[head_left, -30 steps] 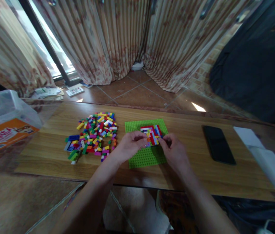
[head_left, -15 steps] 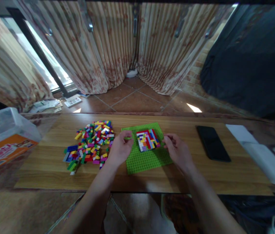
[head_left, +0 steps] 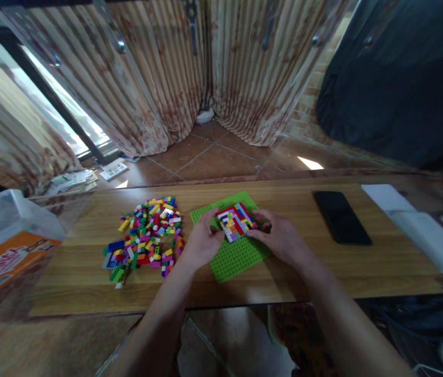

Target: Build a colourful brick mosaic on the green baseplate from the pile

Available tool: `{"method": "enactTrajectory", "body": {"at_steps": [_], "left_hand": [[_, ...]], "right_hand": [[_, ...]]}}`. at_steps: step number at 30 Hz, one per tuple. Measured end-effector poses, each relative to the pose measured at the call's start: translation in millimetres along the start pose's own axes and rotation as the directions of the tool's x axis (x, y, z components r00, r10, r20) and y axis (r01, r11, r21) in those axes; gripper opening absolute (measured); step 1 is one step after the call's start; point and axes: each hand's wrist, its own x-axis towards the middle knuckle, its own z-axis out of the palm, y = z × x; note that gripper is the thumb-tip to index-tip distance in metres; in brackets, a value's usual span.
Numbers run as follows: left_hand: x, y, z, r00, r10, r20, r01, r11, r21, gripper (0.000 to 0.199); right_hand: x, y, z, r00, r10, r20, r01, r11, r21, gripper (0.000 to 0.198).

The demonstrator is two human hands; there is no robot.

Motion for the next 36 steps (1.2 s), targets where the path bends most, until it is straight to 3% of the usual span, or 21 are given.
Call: {"method": "enactTrajectory", "body": {"at_steps": [4, 8, 15, 20, 24, 36], "left_hand": [[-5, 5, -1, 0.999, -0.004, 0.040, 0.001, 0.995, 0.098, 0.051], [-7, 8, -1, 0.997, -0.020, 0.074, 0.012, 0.993, 0.114, 0.040], [-3, 10, 6, 0.998, -0.066, 0.005, 0.065, 0.989, 0.130, 0.031], [1, 16, 16, 0.994, -0.072, -0.087, 0.091, 0.967, 0.239, 0.027], [1, 20, 22, 0.984, -0.075, -0.164, 0.123, 0.944, 0.306, 0.021], [-15, 18, 30, 0.973, -0.116, -0.197, 0.153, 0.971, 0.185, 0.025]], "right_hand": [[3, 2, -7, 0.995, 0.053, -0.090, -0.047, 0.996, 0.073, 0.034], [5, 3, -8, 0.994, 0.078, -0.080, -0.068, 0.990, 0.123, 0.025], [6, 1, 6, 0.979, 0.192, -0.070, -0.174, 0.963, 0.205, 0.038], [7, -6, 16, 0.984, 0.120, -0.134, -0.108, 0.990, 0.094, 0.040], [5, -6, 19, 0.979, 0.161, -0.128, -0.147, 0.983, 0.113, 0.042], [9, 15, 16, 0.994, 0.081, -0.077, -0.076, 0.995, 0.070, 0.045]]}}
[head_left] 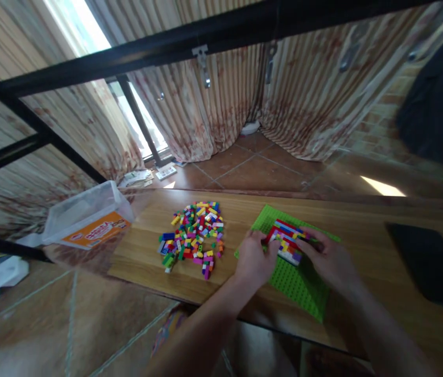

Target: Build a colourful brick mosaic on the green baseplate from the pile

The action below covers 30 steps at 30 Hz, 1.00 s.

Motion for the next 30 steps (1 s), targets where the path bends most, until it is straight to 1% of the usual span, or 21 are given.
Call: {"method": "enactTrajectory", "body": {"at_steps": [3, 5, 9, 11, 12, 13, 14, 15, 16, 18, 19, 21, 23, 25, 30], "left_hand": [[-6, -2, -6, 0.995, 0.009, 0.098, -0.005, 0.999, -0.036, 0.028], [-9, -2, -11, 0.985, 0.021, 0.172, -0.013, 0.999, -0.049, 0.028], [-9, -4, -26, 0.971, 0.042, 0.234, -0.026, 0.997, -0.069, 0.030], [-3, -7, -43, 0.963, 0.087, 0.254, -0.062, 0.992, -0.106, 0.030], [2, -11, -54, 0.958, 0.125, 0.260, -0.091, 0.986, -0.139, 0.030], [7, -17, -69, 0.955, 0.159, 0.250, -0.116, 0.977, -0.179, 0.028], [12, -24, -85, 0.962, 0.177, 0.206, -0.134, 0.969, -0.208, 0.025], [17, -33, -104, 0.979, 0.159, 0.126, -0.128, 0.967, -0.222, 0.024], [20, -43, -123, 0.994, 0.108, 0.027, -0.099, 0.969, -0.225, 0.022], [23, -66, -160, 0.996, -0.019, -0.087, 0.006, 0.989, -0.149, 0.018], [21, -77, -176, 0.988, -0.098, -0.123, 0.090, 0.994, -0.064, 0.018], [16, -96, -201, 0.963, -0.228, -0.144, 0.240, 0.968, 0.074, 0.020], [9, -107, -213, 0.955, -0.269, -0.120, 0.285, 0.948, 0.141, 0.026], [5, -110, -218, 0.951, -0.289, -0.112, 0.306, 0.931, 0.201, 0.028], [8, -109, -218, 0.937, -0.323, -0.131, 0.347, 0.891, 0.292, 0.015]], "right_hand": [[1, 2, -1, 0.999, -0.040, -0.017, 0.039, 0.998, -0.041, 0.041], [1, 2, -1, 0.999, -0.037, -0.013, 0.036, 0.996, -0.078, 0.041], [4, 0, 2, 1.000, -0.008, 0.027, 0.012, 0.993, -0.117, 0.044], [5, 0, 4, 0.999, -0.018, 0.047, 0.024, 0.993, -0.118, 0.045], [6, 0, 5, 0.998, -0.029, 0.054, 0.035, 0.993, -0.115, 0.045], [6, 1, 6, 0.997, -0.043, 0.056, 0.049, 0.993, -0.111, 0.045], [6, 1, 6, 0.997, -0.060, 0.057, 0.065, 0.992, -0.106, 0.044], [7, 2, 6, 0.996, -0.076, 0.055, 0.081, 0.992, -0.099, 0.042], [7, 3, 6, 0.995, -0.089, 0.053, 0.094, 0.991, -0.093, 0.041], [7, 5, 6, 0.993, -0.106, 0.054, 0.110, 0.990, -0.083, 0.039], [8, 7, 5, 0.992, -0.110, 0.057, 0.114, 0.990, -0.081, 0.039], [8, 9, 5, 0.991, -0.116, 0.067, 0.121, 0.989, -0.088, 0.040], [9, 11, 5, 0.990, -0.122, 0.074, 0.128, 0.987, -0.094, 0.041], [9, 10, 5, 0.991, -0.114, 0.076, 0.121, 0.988, -0.097, 0.040], [7, 0, 5, 0.994, -0.089, 0.062, 0.093, 0.993, -0.068, 0.039]]}}
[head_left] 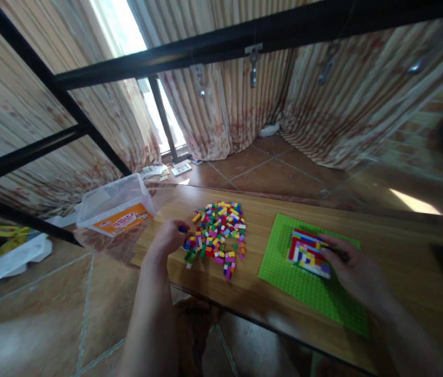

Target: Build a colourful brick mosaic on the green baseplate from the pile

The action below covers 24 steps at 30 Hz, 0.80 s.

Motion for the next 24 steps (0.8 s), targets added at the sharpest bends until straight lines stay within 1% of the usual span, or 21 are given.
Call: {"method": "enactTrajectory", "body": {"at_steps": [2, 5, 7, 9, 10, 12, 14, 15, 17, 19, 21, 22, 24], "left_hand": [[2, -1, -2, 1.000, 0.003, -0.020, -0.003, 1.000, 0.008, 0.013], [6, -2, -4, 0.997, 0.002, -0.071, -0.004, 1.000, -0.024, 0.020], [7, 5, 0, 0.996, 0.013, -0.089, -0.024, 0.993, -0.119, 0.029], [5, 21, 12, 0.994, 0.087, -0.067, -0.101, 0.962, -0.252, 0.036], [2, 33, 20, 0.988, 0.147, -0.042, -0.152, 0.930, -0.333, 0.036], [-8, 60, 41, 0.952, 0.307, 0.016, -0.267, 0.851, -0.453, 0.031], [-22, 86, 65, 0.889, 0.445, 0.109, -0.345, 0.806, -0.480, 0.025], [-29, 98, 76, 0.868, 0.479, 0.127, -0.361, 0.787, -0.500, 0.023], [-41, 115, 95, 0.803, 0.554, 0.221, -0.359, 0.745, -0.561, 0.024], [-49, 126, 111, 0.756, 0.592, 0.279, -0.328, 0.712, -0.621, 0.028], [-53, 133, 122, 0.734, 0.602, 0.313, -0.282, 0.691, -0.666, 0.030], [-54, 136, 126, 0.732, 0.601, 0.320, -0.257, 0.679, -0.687, 0.031], [-55, 140, 133, 0.735, 0.601, 0.314, -0.219, 0.648, -0.730, 0.034]], "right_hand": [[-1, -5, 0, 1.000, -0.007, -0.001, 0.008, 1.000, 0.027, 0.038], [-1, -12, 0, 0.999, -0.036, -0.001, 0.036, 0.998, 0.053, 0.035], [-1, -16, 0, 1.000, -0.026, -0.017, 0.027, 0.998, 0.065, 0.034], [0, -18, 0, 1.000, -0.008, -0.018, 0.010, 0.996, 0.091, 0.034], [0, -19, 0, 1.000, 0.003, -0.014, -0.001, 0.994, 0.107, 0.035], [-1, -21, 0, 1.000, -0.012, -0.008, 0.013, 0.992, 0.125, 0.034], [-1, -24, -3, 0.999, -0.027, -0.045, 0.033, 0.991, 0.127, 0.032], [-1, -25, -5, 0.997, -0.028, -0.073, 0.037, 0.992, 0.122, 0.031], [-3, -28, -10, 0.990, -0.029, -0.137, 0.046, 0.991, 0.126, 0.030], [-6, -33, -16, 0.979, -0.057, -0.195, 0.091, 0.981, 0.170, 0.029], [-12, -40, -21, 0.970, -0.121, -0.211, 0.170, 0.959, 0.229, 0.026], [-15, -43, -22, 0.968, -0.160, -0.193, 0.206, 0.946, 0.250, 0.025], [-23, -51, -25, 0.966, -0.233, -0.109, 0.254, 0.929, 0.268, 0.021]]}}
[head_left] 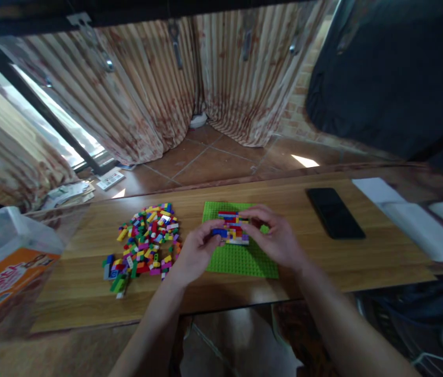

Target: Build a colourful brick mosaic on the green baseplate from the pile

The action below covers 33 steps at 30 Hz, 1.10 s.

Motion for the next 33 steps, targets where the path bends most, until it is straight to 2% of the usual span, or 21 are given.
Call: {"method": "enactTrajectory", "body": {"at_steps": [3, 5, 9, 18, 20, 22, 24, 26, 27, 30, 33], "left_hand": [[4, 1, 9, 0.999, 0.032, 0.015, -0.031, 0.998, -0.051, 0.039], [6, 3, 15, 0.998, 0.049, 0.046, -0.046, 0.997, -0.064, 0.039], [7, 5, 25, 0.995, 0.041, 0.087, -0.030, 0.993, -0.117, 0.041], [9, -1, 37, 0.995, 0.089, 0.049, -0.080, 0.982, -0.173, 0.046], [9, 0, 34, 0.997, 0.076, 0.031, -0.071, 0.988, -0.135, 0.045], [11, 0, 26, 0.997, 0.061, -0.048, -0.064, 0.996, -0.061, 0.043], [13, -2, 15, 0.975, 0.060, -0.213, -0.051, 0.998, 0.049, 0.039], [16, -6, 6, 0.931, 0.050, -0.361, 0.015, 0.984, 0.176, 0.037], [17, -9, 3, 0.915, 0.035, -0.401, 0.065, 0.970, 0.233, 0.036], [19, -13, 4, 0.917, -0.009, -0.400, 0.160, 0.925, 0.345, 0.036], [19, -12, 13, 0.943, -0.028, -0.332, 0.157, 0.916, 0.370, 0.039]], "right_hand": [[-8, -8, 2, 0.989, -0.055, 0.141, 0.057, 0.998, -0.010, 0.020], [-11, -9, 3, 0.981, -0.062, 0.184, 0.070, 0.997, -0.036, 0.019], [-14, -4, 1, 0.985, -0.009, 0.174, 0.023, 0.996, -0.083, 0.017], [-13, -4, -7, 0.974, 0.114, 0.198, -0.101, 0.992, -0.070, 0.017], [-13, 0, -11, 0.975, 0.132, 0.181, -0.116, 0.988, -0.098, 0.016], [-13, 5, -15, 0.981, 0.146, 0.128, -0.126, 0.980, -0.154, 0.017], [-13, 10, -18, 0.984, 0.156, 0.090, -0.133, 0.967, -0.217, 0.016], [-14, 14, -18, 0.982, 0.164, 0.094, -0.135, 0.956, -0.261, 0.015], [-15, 15, -16, 0.980, 0.172, 0.099, -0.140, 0.952, -0.274, 0.014], [-15, 16, -10, 0.976, 0.195, 0.094, -0.160, 0.943, -0.292, 0.011], [-14, 17, -3, 0.975, 0.212, 0.071, -0.183, 0.939, -0.292, 0.011]]}}
